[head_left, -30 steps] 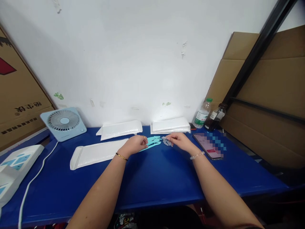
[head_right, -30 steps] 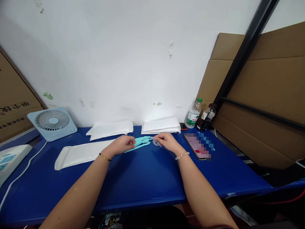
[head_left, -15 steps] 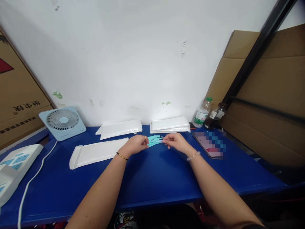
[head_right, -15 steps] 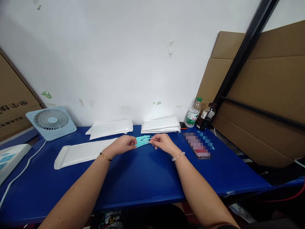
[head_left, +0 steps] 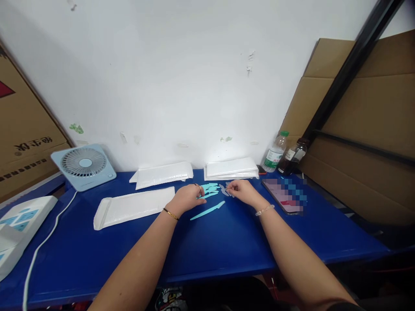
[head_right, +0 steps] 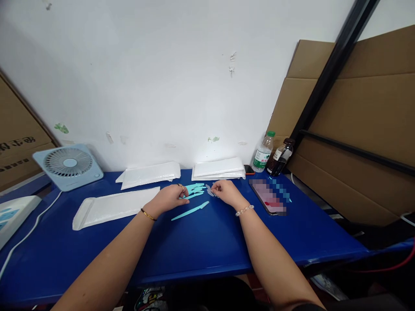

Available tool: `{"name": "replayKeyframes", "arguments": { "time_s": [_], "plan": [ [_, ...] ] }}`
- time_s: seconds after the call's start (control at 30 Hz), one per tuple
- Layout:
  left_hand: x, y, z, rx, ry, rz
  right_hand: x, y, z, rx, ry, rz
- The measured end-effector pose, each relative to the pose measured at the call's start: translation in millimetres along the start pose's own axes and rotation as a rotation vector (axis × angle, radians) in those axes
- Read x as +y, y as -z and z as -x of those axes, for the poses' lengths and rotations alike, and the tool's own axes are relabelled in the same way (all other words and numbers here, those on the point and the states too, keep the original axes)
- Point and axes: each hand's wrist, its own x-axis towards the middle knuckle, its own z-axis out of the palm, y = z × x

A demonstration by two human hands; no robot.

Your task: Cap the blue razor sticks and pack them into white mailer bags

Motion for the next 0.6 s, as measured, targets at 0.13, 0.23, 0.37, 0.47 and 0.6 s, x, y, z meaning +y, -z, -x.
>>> {"name": "replayKeyframes", "arguments": {
  "time_s": [0.13,0.23,0.37,0.47,0.6],
  "plan": [
    [-6,-6,-3,0.027,0.050,-0.073,9,-11,-7,0.110,0.009,0.190],
    [-7,-9,-4,0.010,0.071,-0.059,10,-18,-10,0.067,-0.012,0.226],
    [-5,-8,-3,0.012,0.061,-0.064,10,-15,-8,-0.030,-0.006,0.151],
    [-4,-6,-2,0.004,0.059,-0.061,10,-12,-4,-0.084,0.075,0.076],
    [0,-4,-2,-0.006,0.062,-0.036,10,-16,-5,-0.085,0.139,0.041]
  ]
}}
